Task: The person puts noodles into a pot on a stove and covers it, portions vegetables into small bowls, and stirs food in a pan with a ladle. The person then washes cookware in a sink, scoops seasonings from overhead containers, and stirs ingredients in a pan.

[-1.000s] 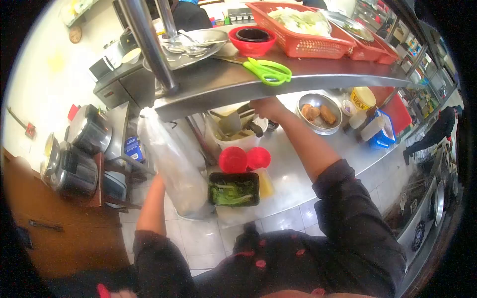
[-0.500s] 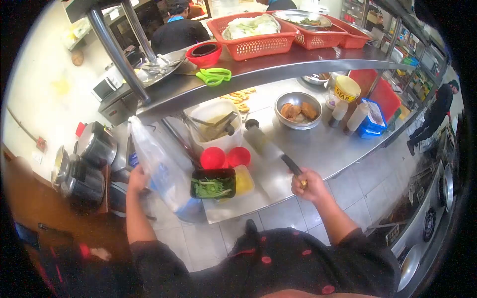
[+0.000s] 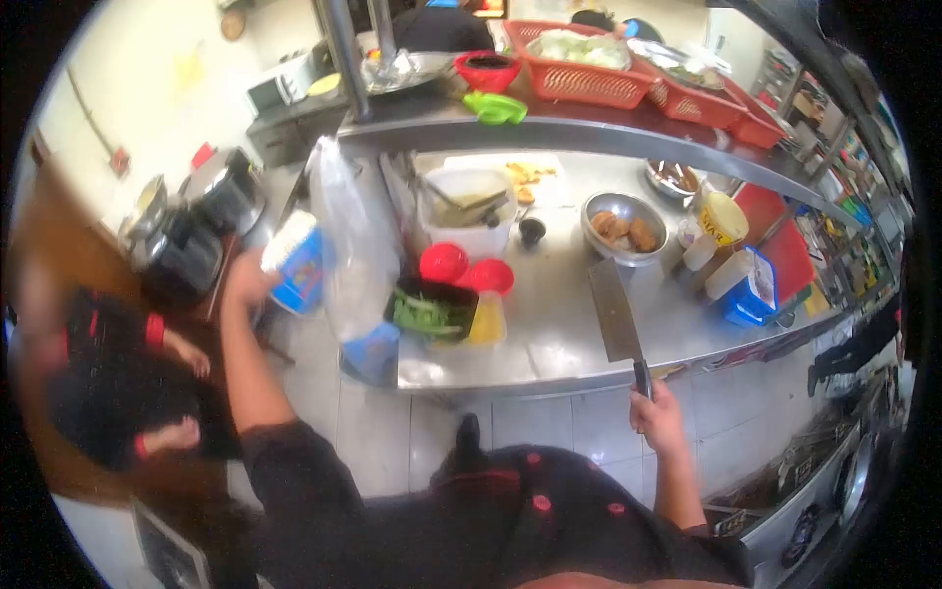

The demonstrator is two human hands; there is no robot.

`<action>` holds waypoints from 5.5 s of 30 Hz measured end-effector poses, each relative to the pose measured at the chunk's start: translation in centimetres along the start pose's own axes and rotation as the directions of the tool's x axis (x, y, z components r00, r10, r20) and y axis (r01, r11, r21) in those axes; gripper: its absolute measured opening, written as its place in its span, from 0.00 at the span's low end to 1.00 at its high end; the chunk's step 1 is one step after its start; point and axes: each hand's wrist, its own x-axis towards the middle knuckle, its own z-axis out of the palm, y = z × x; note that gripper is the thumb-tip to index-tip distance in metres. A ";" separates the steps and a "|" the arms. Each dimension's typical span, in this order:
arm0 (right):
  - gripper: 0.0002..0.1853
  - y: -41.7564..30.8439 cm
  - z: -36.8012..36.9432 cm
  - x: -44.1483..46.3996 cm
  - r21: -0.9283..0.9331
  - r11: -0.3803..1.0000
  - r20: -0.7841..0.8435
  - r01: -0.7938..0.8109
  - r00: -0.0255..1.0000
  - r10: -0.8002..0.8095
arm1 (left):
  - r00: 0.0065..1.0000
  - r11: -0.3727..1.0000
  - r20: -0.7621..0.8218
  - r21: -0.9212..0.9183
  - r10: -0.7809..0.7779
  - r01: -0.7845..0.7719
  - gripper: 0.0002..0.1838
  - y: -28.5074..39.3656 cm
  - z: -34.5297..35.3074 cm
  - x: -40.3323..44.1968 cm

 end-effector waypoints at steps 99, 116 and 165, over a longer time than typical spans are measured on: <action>0.31 33.3 -51.8 -69.2 0.159 0.461 -0.661 0.873 -0.253 0.707 | -0.688 0.166 -0.018 -0.965 0.725 0.200 0.20 112.7 43.1 -100.5; 0.24 30.7 -61.1 -71.1 0.514 0.807 -0.597 -0.290 -0.797 0.093 | -0.926 -0.652 -0.283 -0.658 -0.250 0.377 0.13 112.8 41.2 -101.0; 0.33 32.0 -63.7 -69.6 0.127 0.965 -0.175 0.231 -0.952 0.251 | -0.803 -0.107 -0.214 -0.977 0.556 0.186 0.19 107.1 40.4 -104.9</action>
